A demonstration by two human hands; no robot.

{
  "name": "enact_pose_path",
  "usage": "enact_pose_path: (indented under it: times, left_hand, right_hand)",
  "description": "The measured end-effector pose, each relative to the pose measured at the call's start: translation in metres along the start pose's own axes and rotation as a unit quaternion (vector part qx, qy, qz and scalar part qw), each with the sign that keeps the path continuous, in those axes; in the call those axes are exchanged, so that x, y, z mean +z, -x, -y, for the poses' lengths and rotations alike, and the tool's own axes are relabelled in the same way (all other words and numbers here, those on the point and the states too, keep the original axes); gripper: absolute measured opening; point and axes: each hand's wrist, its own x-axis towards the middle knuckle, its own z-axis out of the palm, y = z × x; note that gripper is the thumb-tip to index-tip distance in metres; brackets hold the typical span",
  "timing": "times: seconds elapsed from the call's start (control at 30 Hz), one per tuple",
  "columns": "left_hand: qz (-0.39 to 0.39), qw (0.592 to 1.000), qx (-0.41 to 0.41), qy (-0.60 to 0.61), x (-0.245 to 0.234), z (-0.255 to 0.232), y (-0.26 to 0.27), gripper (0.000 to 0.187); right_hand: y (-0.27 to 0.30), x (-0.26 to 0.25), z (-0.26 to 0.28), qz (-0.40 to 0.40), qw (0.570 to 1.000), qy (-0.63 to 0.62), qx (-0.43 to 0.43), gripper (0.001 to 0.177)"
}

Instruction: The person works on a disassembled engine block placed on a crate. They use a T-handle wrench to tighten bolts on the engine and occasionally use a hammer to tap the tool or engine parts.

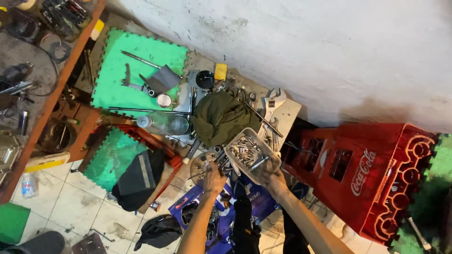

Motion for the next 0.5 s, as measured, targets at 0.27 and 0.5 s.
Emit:
enact_pose_path:
  times: [0.27,0.5]
  left_hand:
    - [-0.066,0.997,-0.015,-0.035,-0.038,-0.038,0.020,0.039]
    - [-0.054,0.998,-0.031,-0.023,-0.032,-0.044,0.025,0.036]
  right_hand:
    - [0.110,-0.019,0.059,-0.149,0.987,-0.048,0.019,0.061]
    - [0.188,-0.080,0.035,-0.263,0.960,-0.087,0.046,0.062]
